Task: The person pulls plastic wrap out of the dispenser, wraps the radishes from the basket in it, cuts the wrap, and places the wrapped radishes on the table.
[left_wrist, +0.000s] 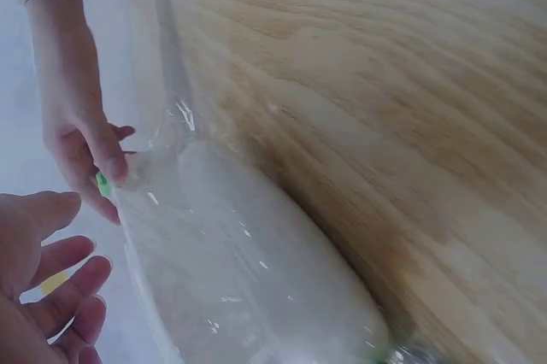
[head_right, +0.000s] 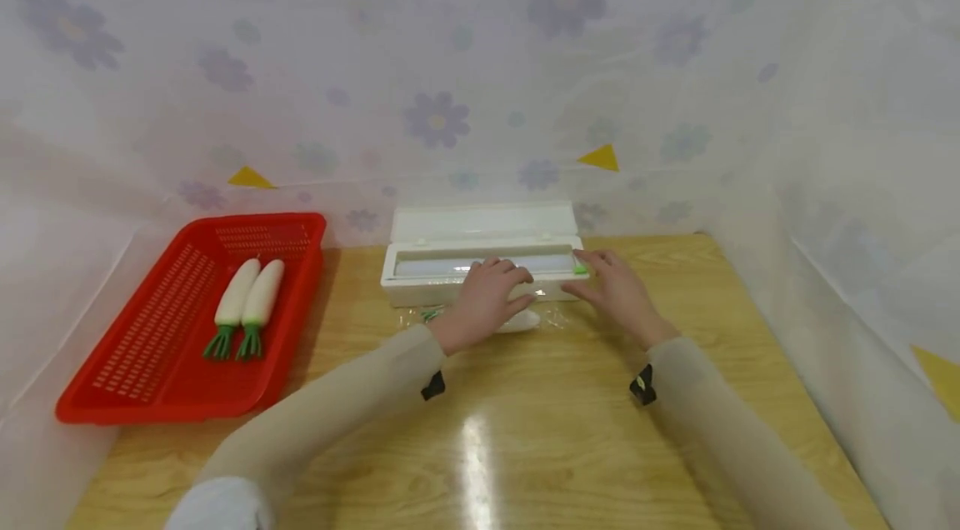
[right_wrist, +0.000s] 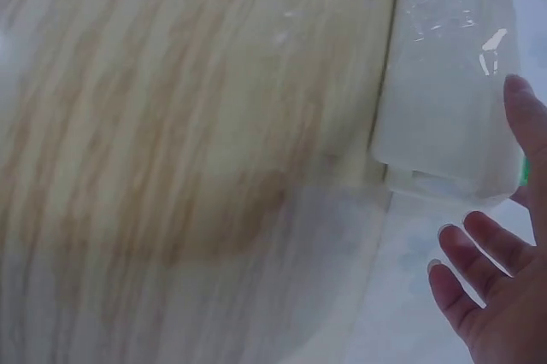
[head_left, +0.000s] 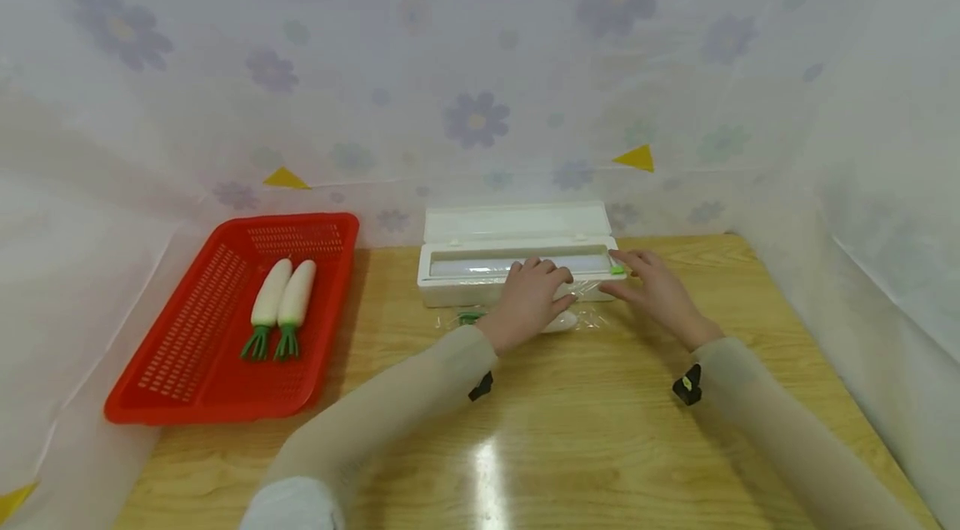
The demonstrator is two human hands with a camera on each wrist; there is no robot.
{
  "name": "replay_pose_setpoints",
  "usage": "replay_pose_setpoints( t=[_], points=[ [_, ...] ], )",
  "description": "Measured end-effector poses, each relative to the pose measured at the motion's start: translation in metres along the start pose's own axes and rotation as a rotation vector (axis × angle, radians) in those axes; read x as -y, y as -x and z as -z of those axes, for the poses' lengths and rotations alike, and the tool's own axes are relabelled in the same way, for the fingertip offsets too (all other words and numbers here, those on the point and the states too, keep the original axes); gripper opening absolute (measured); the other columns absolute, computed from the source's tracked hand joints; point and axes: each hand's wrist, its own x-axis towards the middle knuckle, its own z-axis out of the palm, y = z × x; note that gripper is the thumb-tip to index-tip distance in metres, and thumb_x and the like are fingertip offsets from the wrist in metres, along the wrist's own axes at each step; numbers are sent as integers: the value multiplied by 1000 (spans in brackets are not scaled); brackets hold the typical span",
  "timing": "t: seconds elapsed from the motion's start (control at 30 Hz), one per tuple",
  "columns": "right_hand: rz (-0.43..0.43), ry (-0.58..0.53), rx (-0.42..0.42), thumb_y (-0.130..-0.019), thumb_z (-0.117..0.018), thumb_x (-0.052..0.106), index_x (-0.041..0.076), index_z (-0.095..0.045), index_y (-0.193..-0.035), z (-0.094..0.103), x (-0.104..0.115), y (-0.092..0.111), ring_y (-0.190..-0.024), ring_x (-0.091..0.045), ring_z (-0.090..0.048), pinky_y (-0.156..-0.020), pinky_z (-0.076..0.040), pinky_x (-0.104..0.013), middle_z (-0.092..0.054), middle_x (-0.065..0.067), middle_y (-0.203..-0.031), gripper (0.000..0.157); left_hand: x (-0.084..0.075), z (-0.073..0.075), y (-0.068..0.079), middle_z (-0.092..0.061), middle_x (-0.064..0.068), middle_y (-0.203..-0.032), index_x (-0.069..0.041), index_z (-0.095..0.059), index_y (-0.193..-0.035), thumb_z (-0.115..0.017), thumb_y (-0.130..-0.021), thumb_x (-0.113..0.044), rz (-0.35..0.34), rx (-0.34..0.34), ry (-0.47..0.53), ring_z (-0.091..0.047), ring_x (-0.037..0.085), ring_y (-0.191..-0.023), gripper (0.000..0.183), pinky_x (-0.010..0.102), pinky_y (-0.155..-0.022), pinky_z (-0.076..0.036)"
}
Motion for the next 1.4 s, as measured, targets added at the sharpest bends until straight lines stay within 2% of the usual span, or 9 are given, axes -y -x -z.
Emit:
replay_pose_setpoints(
  t=[0.2, 0.3, 0.5, 0.7, 0.9, 1.0, 1.13, 1.23, 1.4],
  points=[
    [66, 27, -87, -99, -74, 28, 5, -54, -150, -10, -10, 1, -104, -40, -62, -83, -52, -58, -61, -21, -124, 60, -17, -7, -26, -70, -5, -120, -25, -69, -130, -60, -105, -43, 12, -1, 50, -59, 19, -118, 32, 38, -97, -46],
    [95, 4, -109, -98, -75, 23, 5, -56, -149, -14, -15, 2, -97, -36, -63, -81, -53, -55, -63, -19, -117, 58, -23, -13, -36, -70, -5, -122, -25, -70, -131, -62, -105, -44, 19, -13, 60, -59, 19, -121, 33, 39, -103, -46],
    [122, -37, -112, -96, -77, 15, 4, -56, -149, -17, -20, 0, -90, -31, -64, -77, -54, -51, -63, -19, -120, 58, -34, -23, -54, -68, -6, -132, -26, -70, -133, -61, -104, -45, 69, -16, 120, -58, 18, -124, 36, 39, -107, -45],
    [134, -68, -113, -96, -76, 8, 1, -56, -148, -19, -20, -4, -89, -30, -65, -74, -55, -45, -63, -21, -121, 56, -38, -31, -67, -70, -8, -128, -27, -73, -129, -64, -104, -41, 128, -20, 142, -59, 15, -113, 30, 35, -101, -46],
    [113, -100, -105, -96, -76, 9, 4, -57, -148, -21, -17, -4, -87, -27, -65, -74, -55, -41, -65, -18, -120, 56, -36, -32, -72, -72, -9, -118, -27, -75, -124, -64, -104, -41, 158, -18, 198, -58, 13, -102, 27, 34, -96, -46],
    [106, -118, -92, -96, -76, 12, 7, -58, -148, -20, -16, -4, -87, -26, -65, -77, -55, -43, -66, -17, -125, 55, -34, -32, -74, -73, -11, -112, -27, -76, -121, -63, -104, -40, 155, -25, 225, -57, 12, -97, 25, 35, -96, -45],
    [98, -103, -83, -97, -76, 17, 10, -58, -149, -19, -14, -4, -87, -25, -65, -78, -55, -45, -66, -16, -127, 55, -30, -34, -77, -72, -13, -107, -28, -77, -117, -62, -104, -40, 126, -24, 185, -56, 11, -95, 23, 34, -92, -44],
    [89, -84, -84, -98, -75, 19, 10, -57, -150, -17, -14, -3, -88, -24, -65, -78, -55, -45, -67, -14, -124, 56, -28, -35, -80, -70, -13, -103, -28, -77, -115, -61, -105, -40, 94, -18, 136, -57, 10, -95, 22, 32, -87, -43],
    [70, -46, -97, -97, -76, 23, 10, -55, -151, -13, -16, -1, -87, -23, -64, -76, -54, -44, -68, -11, -113, 59, -26, -36, -85, -70, -12, -102, -28, -76, -115, -61, -105, -39, 58, 5, 116, -59, 9, -94, 21, 31, -84, -42]
  ],
)
